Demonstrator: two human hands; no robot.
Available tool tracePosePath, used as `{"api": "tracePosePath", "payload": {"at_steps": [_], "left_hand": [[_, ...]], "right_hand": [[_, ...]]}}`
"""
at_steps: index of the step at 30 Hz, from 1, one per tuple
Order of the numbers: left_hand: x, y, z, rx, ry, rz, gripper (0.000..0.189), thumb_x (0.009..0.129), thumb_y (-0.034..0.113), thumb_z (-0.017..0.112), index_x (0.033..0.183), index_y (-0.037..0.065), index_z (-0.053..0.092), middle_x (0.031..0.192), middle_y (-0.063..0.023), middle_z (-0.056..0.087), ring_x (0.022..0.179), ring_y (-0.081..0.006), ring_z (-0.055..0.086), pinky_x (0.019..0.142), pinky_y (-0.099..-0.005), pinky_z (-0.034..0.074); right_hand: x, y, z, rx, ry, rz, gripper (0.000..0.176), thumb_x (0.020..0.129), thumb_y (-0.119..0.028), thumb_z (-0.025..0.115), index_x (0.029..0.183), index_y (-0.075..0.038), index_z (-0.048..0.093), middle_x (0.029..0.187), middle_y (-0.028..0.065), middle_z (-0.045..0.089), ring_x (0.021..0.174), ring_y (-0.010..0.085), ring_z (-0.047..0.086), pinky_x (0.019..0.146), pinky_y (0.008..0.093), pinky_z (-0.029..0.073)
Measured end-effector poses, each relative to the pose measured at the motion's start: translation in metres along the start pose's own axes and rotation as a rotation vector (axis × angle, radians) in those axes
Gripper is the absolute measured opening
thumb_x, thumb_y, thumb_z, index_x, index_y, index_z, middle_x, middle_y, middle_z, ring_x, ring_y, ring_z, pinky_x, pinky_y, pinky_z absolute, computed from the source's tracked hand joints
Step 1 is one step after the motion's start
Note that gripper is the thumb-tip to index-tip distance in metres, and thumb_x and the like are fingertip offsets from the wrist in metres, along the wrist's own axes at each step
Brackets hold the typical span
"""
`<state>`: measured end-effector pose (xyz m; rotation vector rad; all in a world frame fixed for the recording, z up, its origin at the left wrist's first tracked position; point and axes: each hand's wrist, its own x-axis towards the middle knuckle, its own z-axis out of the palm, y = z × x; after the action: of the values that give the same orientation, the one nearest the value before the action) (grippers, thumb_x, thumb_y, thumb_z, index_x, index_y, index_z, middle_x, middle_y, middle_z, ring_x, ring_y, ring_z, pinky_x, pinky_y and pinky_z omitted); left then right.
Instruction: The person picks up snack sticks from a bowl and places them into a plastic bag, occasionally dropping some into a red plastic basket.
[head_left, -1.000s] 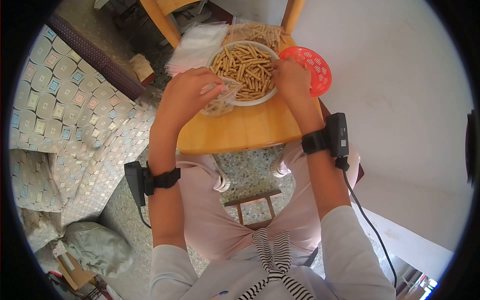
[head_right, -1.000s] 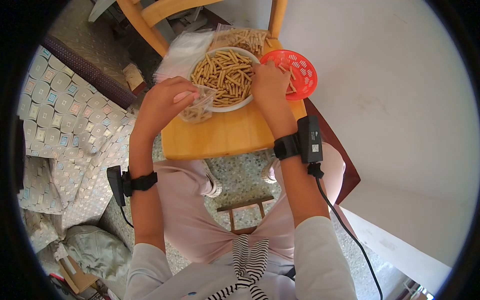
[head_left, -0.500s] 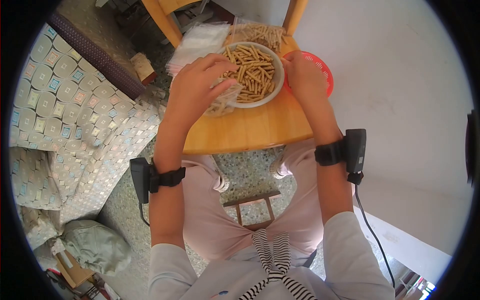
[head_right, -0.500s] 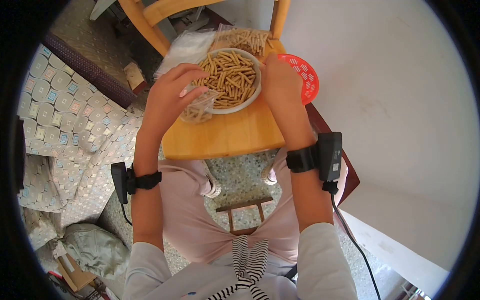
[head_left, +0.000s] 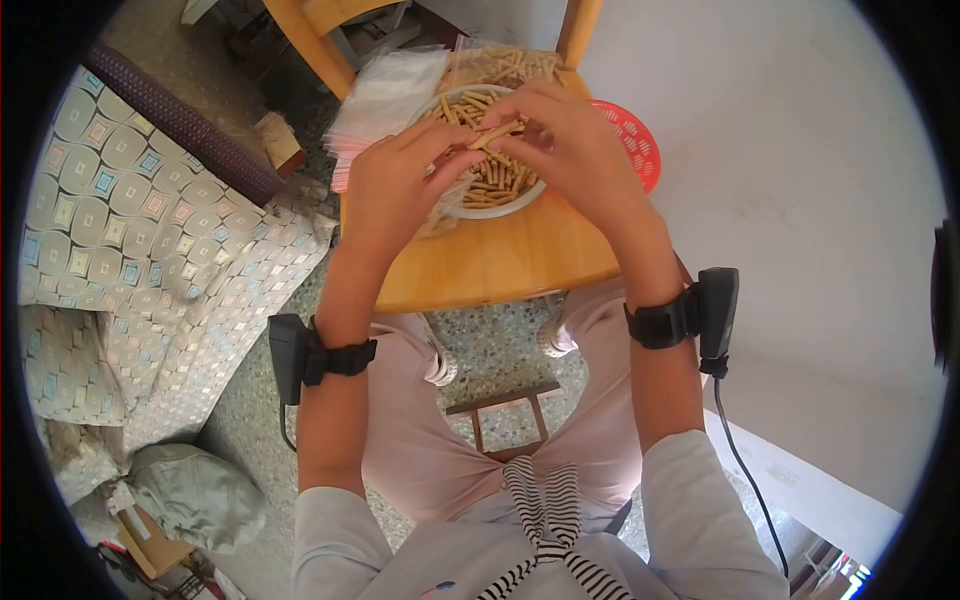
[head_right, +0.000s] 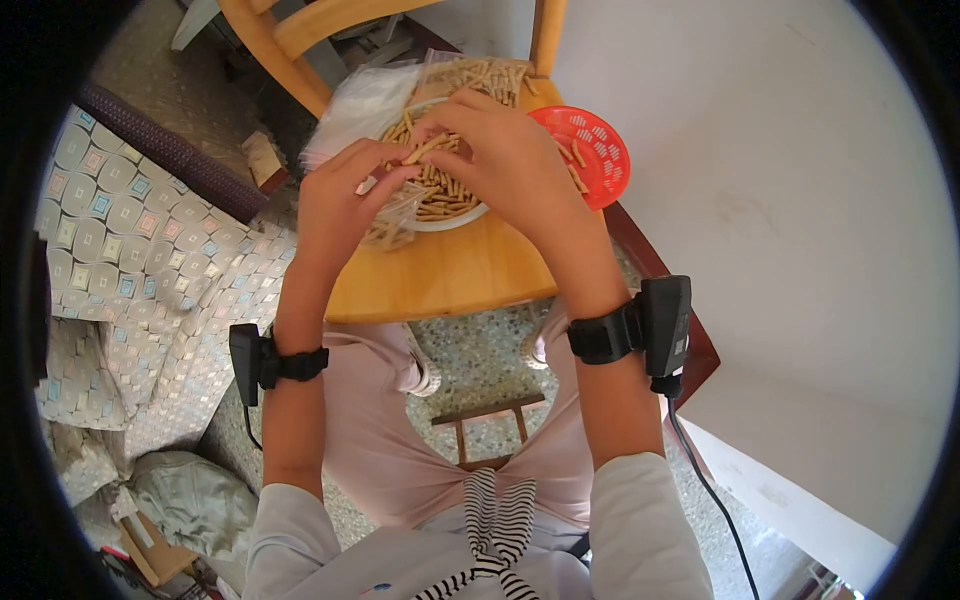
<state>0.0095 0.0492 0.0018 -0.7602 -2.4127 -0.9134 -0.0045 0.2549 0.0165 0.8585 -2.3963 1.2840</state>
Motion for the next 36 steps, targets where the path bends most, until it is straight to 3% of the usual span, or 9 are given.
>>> {"api": "tracePosePath", "payload": {"at_steps": [2, 6, 8, 10, 12, 19, 22, 26, 36], "left_hand": [[0.0, 0.003, -0.004, -0.015, -0.064, -0.1, 0.024, 0.085, 0.017, 0.076, 0.105, 0.005, 0.07, 0.091, -0.0062, 0.069, 0.075, -0.0183, 0.067, 0.065, -0.0284, 0.052], [-0.001, 0.001, 0.0, -0.011, -0.072, -0.085, 0.024, 0.086, 0.017, 0.075, 0.106, 0.006, 0.07, 0.092, -0.008, 0.07, 0.076, -0.0219, 0.068, 0.067, -0.0301, 0.052], [-0.004, -0.001, 0.006, 0.065, -0.004, 0.005, 0.017, 0.084, 0.017, 0.075, 0.098, 0.009, 0.07, 0.089, -0.0048, 0.07, 0.066, -0.023, 0.066, 0.061, -0.033, 0.051], [-0.004, -0.001, 0.007, 0.085, -0.03, 0.0, 0.017, 0.083, 0.017, 0.074, 0.097, 0.009, 0.07, 0.088, -0.0052, 0.07, 0.067, -0.0239, 0.066, 0.061, -0.0339, 0.052], [-0.003, -0.002, 0.007, 0.106, -0.055, -0.003, 0.017, 0.082, 0.017, 0.074, 0.096, 0.009, 0.07, 0.087, -0.0056, 0.07, 0.068, -0.0248, 0.066, 0.061, -0.0347, 0.052], [-0.003, -0.005, 0.003, 0.11, -0.052, -0.004, 0.017, 0.083, 0.018, 0.073, 0.097, 0.009, 0.07, 0.086, -0.0048, 0.07, 0.068, -0.0236, 0.067, 0.061, -0.0341, 0.052], [-0.004, -0.006, 0.002, 0.119, -0.106, -0.062, 0.017, 0.084, 0.019, 0.073, 0.098, 0.008, 0.07, 0.088, -0.0049, 0.071, 0.068, -0.0228, 0.067, 0.061, -0.0335, 0.052], [0.0, 0.002, -0.006, -0.008, -0.068, -0.205, 0.019, 0.087, 0.019, 0.073, 0.101, 0.007, 0.07, 0.09, -0.0075, 0.068, 0.071, -0.0198, 0.064, 0.066, -0.0305, 0.05], [0.001, 0.01, -0.007, -0.211, 0.125, -0.155, 0.016, 0.086, 0.011, 0.076, 0.099, 0.003, 0.072, 0.088, -0.0045, 0.067, 0.071, -0.0118, 0.06, 0.065, -0.0247, 0.048]], "right_hand": [[0.0, -0.003, -0.001, 0.012, -0.01, 0.019, 0.017, 0.084, -0.012, 0.072, 0.1, -0.009, 0.068, 0.09, 0.0059, 0.063, 0.076, 0.0243, 0.064, 0.067, 0.033, 0.05], [-0.001, -0.01, 0.006, 0.144, 0.005, 0.043, 0.019, 0.085, -0.014, 0.072, 0.103, -0.012, 0.069, 0.087, 0.0038, 0.063, 0.074, 0.0204, 0.063, 0.065, 0.0313, 0.05], [-0.002, -0.012, 0.013, 0.152, -0.016, 0.01, 0.018, 0.085, -0.015, 0.072, 0.103, -0.012, 0.069, 0.086, 0.003, 0.063, 0.074, 0.02, 0.063, 0.065, 0.0316, 0.05], [-0.002, -0.012, 0.016, 0.161, -0.037, -0.021, 0.017, 0.086, -0.016, 0.071, 0.103, -0.013, 0.069, 0.086, 0.0022, 0.063, 0.075, 0.0196, 0.064, 0.065, 0.0318, 0.051], [-0.001, -0.008, 0.016, -0.018, -0.05, -0.072, 0.025, 0.087, -0.013, 0.072, 0.112, -0.012, 0.07, 0.091, 0.0015, 0.063, 0.073, 0.0152, 0.06, 0.066, 0.0274, 0.05], [0.001, -0.008, 0.019, -0.142, 0.016, -0.183, 0.017, 0.089, -0.014, 0.07, 0.106, -0.012, 0.072, 0.093, 0.0019, 0.064, 0.079, 0.0153, 0.064, 0.067, 0.0289, 0.051], [0.001, -0.01, 0.02, -0.081, 0.031, -0.194, 0.011, 0.087, -0.023, 0.069, 0.095, -0.015, 0.07, 0.089, 0.0, 0.064, 0.079, 0.0242, 0.064, 0.067, 0.0349, 0.052], [0.003, -0.013, 0.015, -0.094, 0.08, -0.041, 0.015, 0.087, -0.021, 0.071, 0.097, -0.012, 0.064, 0.092, 0.0013, 0.066, 0.08, 0.0227, 0.067, 0.067, 0.034, 0.052], [0.0, -0.005, 0.005, 0.024, 0.015, 0.105, 0.02, 0.088, -0.019, 0.072, 0.1, -0.008, 0.06, 0.089, 0.0097, 0.072, 0.082, 0.0256, 0.071, 0.069, 0.0345, 0.053]]}}
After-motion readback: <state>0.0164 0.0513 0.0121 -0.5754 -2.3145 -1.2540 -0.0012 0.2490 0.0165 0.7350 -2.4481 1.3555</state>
